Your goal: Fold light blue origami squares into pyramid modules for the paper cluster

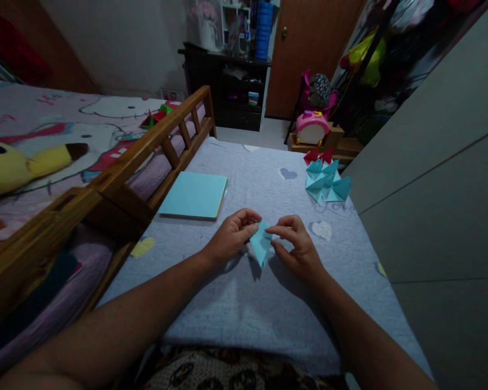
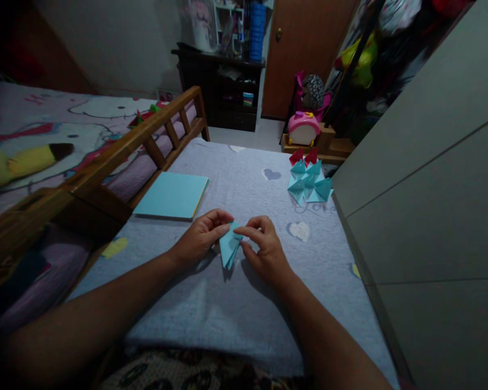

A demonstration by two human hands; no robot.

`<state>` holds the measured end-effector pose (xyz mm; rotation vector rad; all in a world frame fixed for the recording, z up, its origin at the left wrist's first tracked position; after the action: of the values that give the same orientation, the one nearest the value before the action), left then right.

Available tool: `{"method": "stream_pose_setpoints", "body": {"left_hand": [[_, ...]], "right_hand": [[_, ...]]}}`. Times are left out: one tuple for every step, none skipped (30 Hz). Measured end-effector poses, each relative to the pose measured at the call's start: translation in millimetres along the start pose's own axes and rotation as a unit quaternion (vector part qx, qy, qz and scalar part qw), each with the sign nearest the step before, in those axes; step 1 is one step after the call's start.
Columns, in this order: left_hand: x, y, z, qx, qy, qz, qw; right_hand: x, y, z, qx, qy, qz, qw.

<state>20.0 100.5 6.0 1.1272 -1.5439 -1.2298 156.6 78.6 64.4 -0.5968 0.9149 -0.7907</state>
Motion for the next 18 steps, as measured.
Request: {"method": "stream_pose_setpoints", "body": {"left_hand": [[0, 1, -1.2, -0.025, -0.009, -0.010, 1.000], [0, 3, -2.5, -0.053, -0.018, -0.024, 0.998], [0, 5, -3.7, -0.087, -0.026, -0.037, 0.995], [0, 6, -4.6, -0.124, -0.031, -0.048, 0.991], [1, 7, -4.9, -0.163, -0.033, -0.057, 0.984], [1, 7, -5.2, -0.202, -0.034, -0.063, 0.977], [1, 8, -5.5, -0.241, -0.034, -0.069, 0.968], [1, 9, -6.0, -0.279, -0.033, -0.077, 0.957], [1, 11, -7.0, -0.317, -0.033, -0.089, 0.944], [1, 12, -8.8, -0.352, -0.036, -0.102, 0.930], [2, 13, -11.1, -0.384, -0.042, -0.116, 0.915], [2, 14, -13.2, -0.412, -0.048, -0.130, 0.901], [3, 14, -14.5, -0.435, -0.053, -0.140, 0.888], [3, 13, -14.7, -0.454, -0.054, -0.147, 0.877], [3, 13, -13.9, -0.472, -0.053, -0.152, 0.867], [3, 13, -12.6, -0.488, -0.052, -0.155, 0.858], [2, 13, -11.2, -0.500, -0.052, -0.157, 0.850], [2, 13, -10.3, -0.508, -0.059, -0.157, 0.845]], "right_hand": [[0, -2, -2, 0.022, -0.007, 0.015, 1.000], [1, -4, -4, 0.040, -0.018, 0.027, 0.999], [1, -4, -6, 0.054, -0.031, 0.036, 0.997], [1, -3, -9, 0.067, -0.044, 0.041, 0.996], [2, -2, -11, 0.077, -0.058, 0.042, 0.994], [2, 0, -14, 0.087, -0.072, 0.040, 0.993], [3, 2, -17, 0.095, -0.088, 0.036, 0.991], [3, 5, -20, 0.101, -0.104, 0.031, 0.989], [5, 7, -23, 0.105, -0.121, 0.024, 0.987], [6, 10, -27, 0.109, -0.136, 0.018, 0.984], [7, 12, -30, 0.112, -0.149, 0.014, 0.982], [8, 14, -34, 0.116, -0.159, 0.012, 0.980], [8, 15, -36, 0.121, -0.167, 0.011, 0.978], [9, 17, -38, 0.128, -0.172, 0.011, 0.977], [9, 18, -40, 0.134, -0.176, 0.011, 0.975], [9, 19, -41, 0.140, -0.178, 0.011, 0.974], [8, 20, -41, 0.144, -0.181, 0.009, 0.973], [8, 22, -42, 0.145, -0.184, 0.006, 0.972]]}}
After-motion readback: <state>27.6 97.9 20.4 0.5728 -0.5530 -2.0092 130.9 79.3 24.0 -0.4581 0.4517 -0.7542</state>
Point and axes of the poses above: each hand's wrist, its own x-axis away from the middle knuckle, its own z-axis out of the back of the hand, y = z × x, the point moved 10 cm from there along -x, towards the middle knuckle
